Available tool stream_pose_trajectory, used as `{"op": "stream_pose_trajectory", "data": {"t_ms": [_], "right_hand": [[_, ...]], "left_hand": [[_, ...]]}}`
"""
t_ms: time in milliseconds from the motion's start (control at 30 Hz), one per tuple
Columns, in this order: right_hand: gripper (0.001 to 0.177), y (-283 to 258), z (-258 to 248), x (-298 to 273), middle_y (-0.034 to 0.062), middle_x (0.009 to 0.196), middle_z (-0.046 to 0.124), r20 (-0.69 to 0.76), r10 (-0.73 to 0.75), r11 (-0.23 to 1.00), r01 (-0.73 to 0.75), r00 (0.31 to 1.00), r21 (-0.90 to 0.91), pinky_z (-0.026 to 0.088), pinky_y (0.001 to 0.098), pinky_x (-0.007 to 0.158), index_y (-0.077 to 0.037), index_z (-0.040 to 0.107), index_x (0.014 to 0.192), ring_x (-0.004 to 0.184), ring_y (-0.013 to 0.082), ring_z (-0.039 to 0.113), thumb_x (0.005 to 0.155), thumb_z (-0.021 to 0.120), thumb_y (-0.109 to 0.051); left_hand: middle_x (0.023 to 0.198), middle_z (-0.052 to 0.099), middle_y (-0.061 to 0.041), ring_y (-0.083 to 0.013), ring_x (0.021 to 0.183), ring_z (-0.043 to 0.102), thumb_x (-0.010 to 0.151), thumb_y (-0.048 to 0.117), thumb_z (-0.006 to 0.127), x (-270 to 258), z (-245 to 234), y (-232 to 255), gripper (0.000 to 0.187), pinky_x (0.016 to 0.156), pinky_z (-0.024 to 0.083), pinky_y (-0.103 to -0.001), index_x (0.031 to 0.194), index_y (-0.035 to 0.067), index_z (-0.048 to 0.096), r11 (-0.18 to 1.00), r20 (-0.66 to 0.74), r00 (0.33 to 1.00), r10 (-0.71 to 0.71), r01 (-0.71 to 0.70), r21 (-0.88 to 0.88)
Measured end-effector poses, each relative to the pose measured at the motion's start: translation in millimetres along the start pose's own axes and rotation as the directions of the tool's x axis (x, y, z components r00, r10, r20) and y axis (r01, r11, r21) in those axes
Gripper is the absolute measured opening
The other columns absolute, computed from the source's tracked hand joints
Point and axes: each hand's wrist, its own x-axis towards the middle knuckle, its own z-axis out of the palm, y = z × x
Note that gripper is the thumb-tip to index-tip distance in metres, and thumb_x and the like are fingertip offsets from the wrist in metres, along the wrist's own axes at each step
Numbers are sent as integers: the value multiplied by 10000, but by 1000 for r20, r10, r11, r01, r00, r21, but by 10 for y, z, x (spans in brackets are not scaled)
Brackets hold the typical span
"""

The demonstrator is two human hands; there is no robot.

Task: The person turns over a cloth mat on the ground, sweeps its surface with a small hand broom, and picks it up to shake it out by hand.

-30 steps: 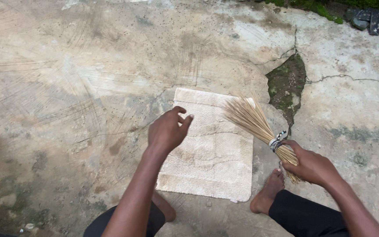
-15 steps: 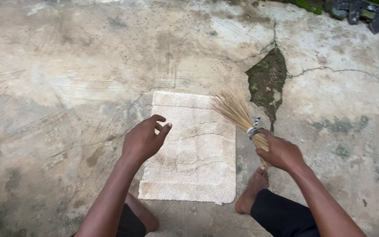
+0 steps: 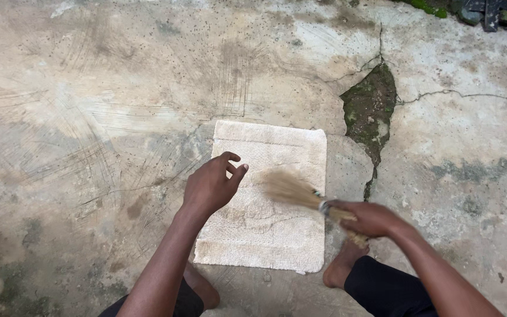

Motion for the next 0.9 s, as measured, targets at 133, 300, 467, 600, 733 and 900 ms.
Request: {"op": "stream_pose_trajectory", "data": {"t_ms": [133, 300, 467, 600, 733, 900], "right_hand": [[596, 584, -253, -23, 40, 1348, 701, -234, 347, 938, -342, 908, 64, 597, 460, 970, -424, 382, 1590, 864, 232, 792, 1008, 505, -449], [657, 667, -425, -612, 103, 1103, 758, -528, 411, 880, -474, 743, 18, 599, 491, 858, -385, 346, 1614, 866, 248, 748, 990, 531, -482], [691, -84, -279, -920, 90, 996, 803, -514, 382, 923, -339, 768, 180, 657, 442, 714, -417, 320, 1657, 772, 246, 791, 1006, 550, -459], [615, -413, -322, -553, 24, 1084, 789, -348, 180, 980, -196, 920, -12, 639, 385, 784, -488, 401, 1550, 880, 204, 780, 959, 569, -463], [633, -540, -116, -357, 47, 1192, 742, -318, -70, 969, -11, 946, -247, 585, 450, 879, -407, 436, 1519, 1037, 278, 726, 918, 633, -445], [597, -791, -48, -290, 11, 1256, 699, -236, -221, 954, 160, 946, -252, 577, 447, 870, -415, 455, 1483, 1095, 260, 693, 916, 641, -438]], "left_hand": [[1090, 774, 18, -153, 917, 756, 994, 507, 520, -35, -68, -7, 491, 805, 594, -382, 1351, 181, 610, 999, -9, 999, -35, 35, -31], [1103, 771, 21, -145, 930, 755, 1006, 507, 508, -79, -121, 0, 492, 809, 591, -376, 1362, 182, 604, 999, -12, 999, -37, 37, -14], [1078, 805, -15, -184, 983, 754, 1006, 504, 526, -132, -112, 5, 487, 834, 598, -399, 1352, 179, 633, 1000, -22, 1000, -17, 17, -18], [1111, 782, -21, -209, 984, 751, 994, 491, 541, -135, -110, -28, 483, 851, 586, -411, 1334, 160, 632, 998, -62, 998, 20, -23, -53], [1105, 769, -40, -215, 984, 741, 989, 488, 547, -112, -64, -83, 487, 837, 585, -419, 1341, 160, 624, 1000, -32, 999, 2, -2, -18], [1095, 777, -25, -207, 952, 745, 1004, 489, 536, -35, -93, -43, 487, 809, 590, -409, 1335, 143, 627, 1000, -64, 998, 21, -22, -12]]}}
